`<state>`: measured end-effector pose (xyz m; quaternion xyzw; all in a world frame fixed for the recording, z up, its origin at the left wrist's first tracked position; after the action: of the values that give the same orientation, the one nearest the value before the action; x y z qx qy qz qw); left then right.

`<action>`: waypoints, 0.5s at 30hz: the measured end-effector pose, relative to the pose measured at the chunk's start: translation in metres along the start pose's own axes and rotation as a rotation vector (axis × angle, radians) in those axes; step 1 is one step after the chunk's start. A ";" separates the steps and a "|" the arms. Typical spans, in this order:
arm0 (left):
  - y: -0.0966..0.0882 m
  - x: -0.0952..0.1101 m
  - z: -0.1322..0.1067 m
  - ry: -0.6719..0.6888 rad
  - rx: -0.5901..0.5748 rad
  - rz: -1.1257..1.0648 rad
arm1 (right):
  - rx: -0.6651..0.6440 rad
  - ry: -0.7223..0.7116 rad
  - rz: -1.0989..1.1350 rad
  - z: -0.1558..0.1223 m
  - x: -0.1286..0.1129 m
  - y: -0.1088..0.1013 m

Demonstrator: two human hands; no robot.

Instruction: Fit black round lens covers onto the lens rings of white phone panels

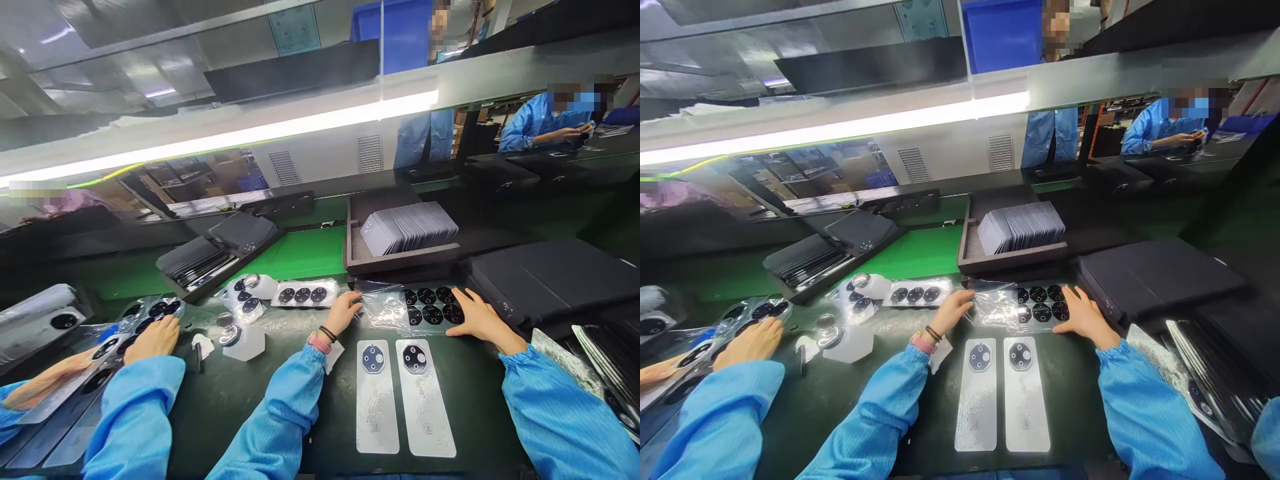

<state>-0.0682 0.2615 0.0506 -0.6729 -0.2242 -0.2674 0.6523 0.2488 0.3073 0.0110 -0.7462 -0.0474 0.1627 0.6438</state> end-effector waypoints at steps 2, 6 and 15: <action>-0.003 -0.002 -0.001 0.006 0.014 0.047 | -0.004 -0.001 -0.008 0.004 0.004 0.001; -0.003 -0.006 -0.004 -0.007 0.040 0.140 | -0.010 -0.002 -0.022 0.009 0.010 0.003; -0.001 -0.008 -0.015 -0.039 0.069 0.268 | 0.010 -0.001 -0.044 0.011 0.010 -0.006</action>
<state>-0.0762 0.2466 0.0464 -0.6792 -0.1539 -0.1571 0.7003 0.2557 0.3212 0.0141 -0.7417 -0.0631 0.1490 0.6510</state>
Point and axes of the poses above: each hand's wrist, its own z-axis towards the middle knuckle, its own y-axis out of the palm, x = y × z, the point moved 8 cm from there along z, towards the middle knuckle, and after that the axes turned 5 degrees about -z, right-handed, at the moved point
